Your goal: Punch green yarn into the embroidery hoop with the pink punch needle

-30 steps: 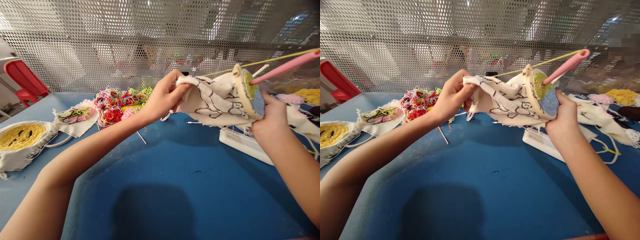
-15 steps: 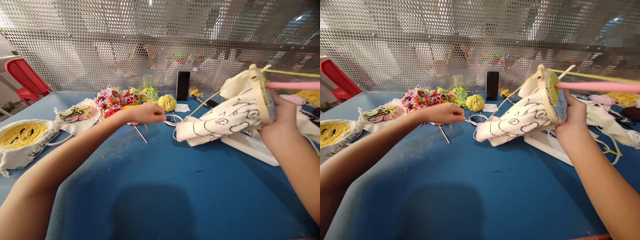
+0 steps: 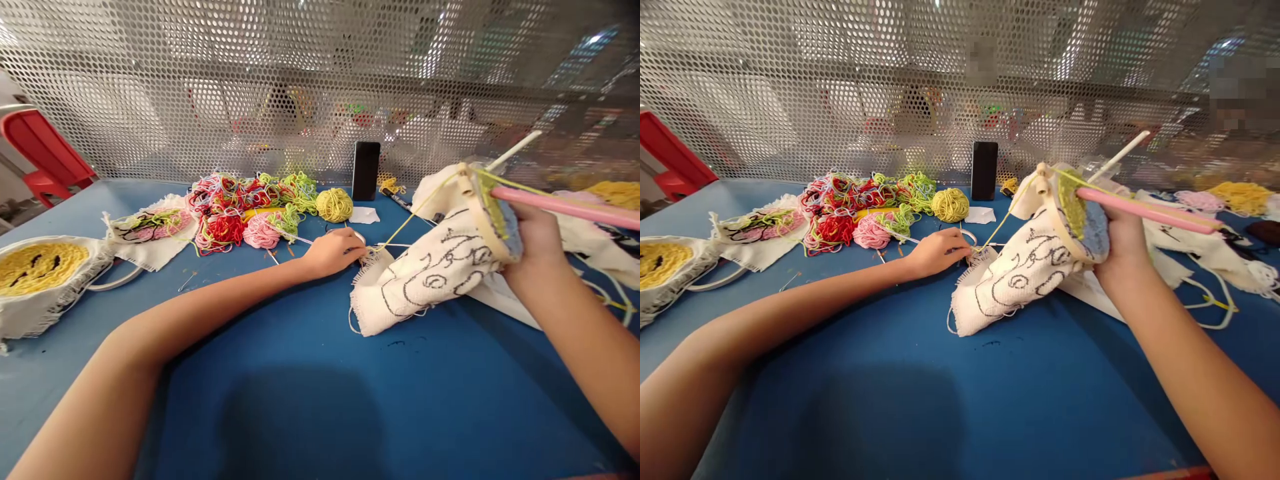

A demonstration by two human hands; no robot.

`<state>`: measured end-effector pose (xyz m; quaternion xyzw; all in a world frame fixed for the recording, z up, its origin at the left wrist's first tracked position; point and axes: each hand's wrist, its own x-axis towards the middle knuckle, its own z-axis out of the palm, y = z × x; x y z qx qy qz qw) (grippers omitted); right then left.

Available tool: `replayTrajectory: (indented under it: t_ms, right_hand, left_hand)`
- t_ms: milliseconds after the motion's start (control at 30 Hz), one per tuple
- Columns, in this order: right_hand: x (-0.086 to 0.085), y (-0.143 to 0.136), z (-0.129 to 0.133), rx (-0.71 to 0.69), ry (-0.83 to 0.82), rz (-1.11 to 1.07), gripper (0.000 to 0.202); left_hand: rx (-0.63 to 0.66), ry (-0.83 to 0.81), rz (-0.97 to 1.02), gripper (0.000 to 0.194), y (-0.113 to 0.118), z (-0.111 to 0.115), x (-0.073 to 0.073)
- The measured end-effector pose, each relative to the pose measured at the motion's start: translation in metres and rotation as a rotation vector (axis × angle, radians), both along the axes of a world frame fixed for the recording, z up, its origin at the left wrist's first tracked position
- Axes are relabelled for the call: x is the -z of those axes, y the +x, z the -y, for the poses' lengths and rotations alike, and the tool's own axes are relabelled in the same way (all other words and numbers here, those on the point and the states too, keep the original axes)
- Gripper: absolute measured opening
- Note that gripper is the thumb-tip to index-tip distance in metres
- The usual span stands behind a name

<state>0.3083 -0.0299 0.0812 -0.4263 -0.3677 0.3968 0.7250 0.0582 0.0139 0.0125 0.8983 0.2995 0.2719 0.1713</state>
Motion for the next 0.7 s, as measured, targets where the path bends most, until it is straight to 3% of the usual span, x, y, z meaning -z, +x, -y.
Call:
replayTrajectory:
  t_ms: [133, 200, 267, 367, 467, 600, 700]
  right_hand:
    - [0.002, 0.002, 0.000, 0.033, -0.025, 0.000, 0.014]
    - [0.004, 0.003, -0.001, 0.052, -0.033, -0.019, 0.016]
    - [0.005, 0.004, -0.003, 0.069, -0.037, -0.027, 0.018]
    - [0.008, 0.004, -0.005, 0.091, -0.031, -0.031, 0.017]
    - [0.011, 0.004, -0.007, 0.108, -0.054, -0.051, 0.016]
    - [0.015, 0.005, -0.010, 0.129, -0.123, -0.075, 0.017]
    - [0.017, 0.004, -0.012, 0.139, -0.138, -0.078, 0.018]
  left_hand:
    - [-0.149, -0.282, 0.401, 0.025, -0.011, -0.007, -0.020]
    - [-0.112, -0.437, 0.619, 0.023, -0.022, -0.007, -0.040]
    - [-0.100, -0.478, 0.703, 0.021, -0.035, -0.004, -0.061]
    - [-0.206, -0.302, 0.676, 0.022, -0.057, 0.004, -0.093]
    - [-0.326, 0.008, 0.599, 0.023, -0.079, 0.011, -0.120]
    - [-0.639, 0.568, 0.223, 0.019, -0.100, 0.021, -0.150]
    - [-0.777, 0.686, -0.028, 0.026, -0.105, 0.021, -0.163]
